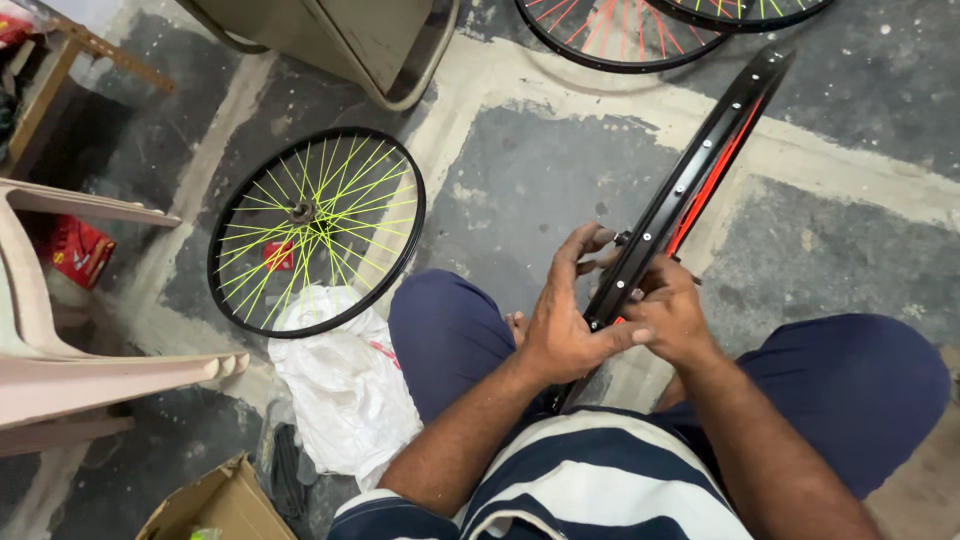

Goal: The person sits on the floor and works on a bicycle wheel with red spokes, using a small tool to tighten the nipples on the rim. The person rotates the wheel to access different sections and continues the tightening process.

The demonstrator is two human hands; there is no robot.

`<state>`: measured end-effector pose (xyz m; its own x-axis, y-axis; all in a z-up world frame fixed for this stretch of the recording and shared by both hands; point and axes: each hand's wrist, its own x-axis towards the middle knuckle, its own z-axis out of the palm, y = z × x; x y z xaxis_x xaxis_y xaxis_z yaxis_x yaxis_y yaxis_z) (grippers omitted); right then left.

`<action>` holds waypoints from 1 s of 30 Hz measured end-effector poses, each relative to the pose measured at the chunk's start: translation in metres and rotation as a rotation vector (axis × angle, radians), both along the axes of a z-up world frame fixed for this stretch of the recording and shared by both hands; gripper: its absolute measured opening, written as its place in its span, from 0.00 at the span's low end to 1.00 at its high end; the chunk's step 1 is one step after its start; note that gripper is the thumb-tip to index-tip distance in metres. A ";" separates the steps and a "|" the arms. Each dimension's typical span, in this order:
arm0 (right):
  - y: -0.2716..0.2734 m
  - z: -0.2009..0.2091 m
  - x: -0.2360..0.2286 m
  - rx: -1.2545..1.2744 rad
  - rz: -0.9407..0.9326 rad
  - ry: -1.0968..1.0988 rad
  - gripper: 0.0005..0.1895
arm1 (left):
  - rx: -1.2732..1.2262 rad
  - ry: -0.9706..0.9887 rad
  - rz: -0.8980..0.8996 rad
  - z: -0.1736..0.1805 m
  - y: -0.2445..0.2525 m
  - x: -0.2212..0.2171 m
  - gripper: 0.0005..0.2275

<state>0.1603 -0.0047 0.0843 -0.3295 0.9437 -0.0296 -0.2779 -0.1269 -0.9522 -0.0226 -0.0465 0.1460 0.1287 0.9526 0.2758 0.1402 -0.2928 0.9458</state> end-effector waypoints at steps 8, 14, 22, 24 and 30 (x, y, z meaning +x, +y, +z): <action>0.004 -0.013 0.007 -0.080 -0.052 0.061 0.28 | -0.001 -0.037 -0.023 -0.003 -0.001 0.000 0.51; -0.004 0.010 0.014 -0.059 0.101 0.074 0.32 | -0.006 -0.018 0.012 0.001 0.000 -0.005 0.50; -0.008 0.002 0.004 -0.007 -0.010 -0.008 0.31 | 0.038 0.045 -0.022 -0.001 -0.003 -0.001 0.51; -0.004 0.004 0.005 -0.023 0.049 0.087 0.30 | 0.045 0.043 -0.007 0.001 0.001 -0.003 0.51; 0.003 -0.016 0.022 0.008 0.081 0.319 0.16 | 0.023 -0.001 -0.023 0.002 -0.002 -0.001 0.50</action>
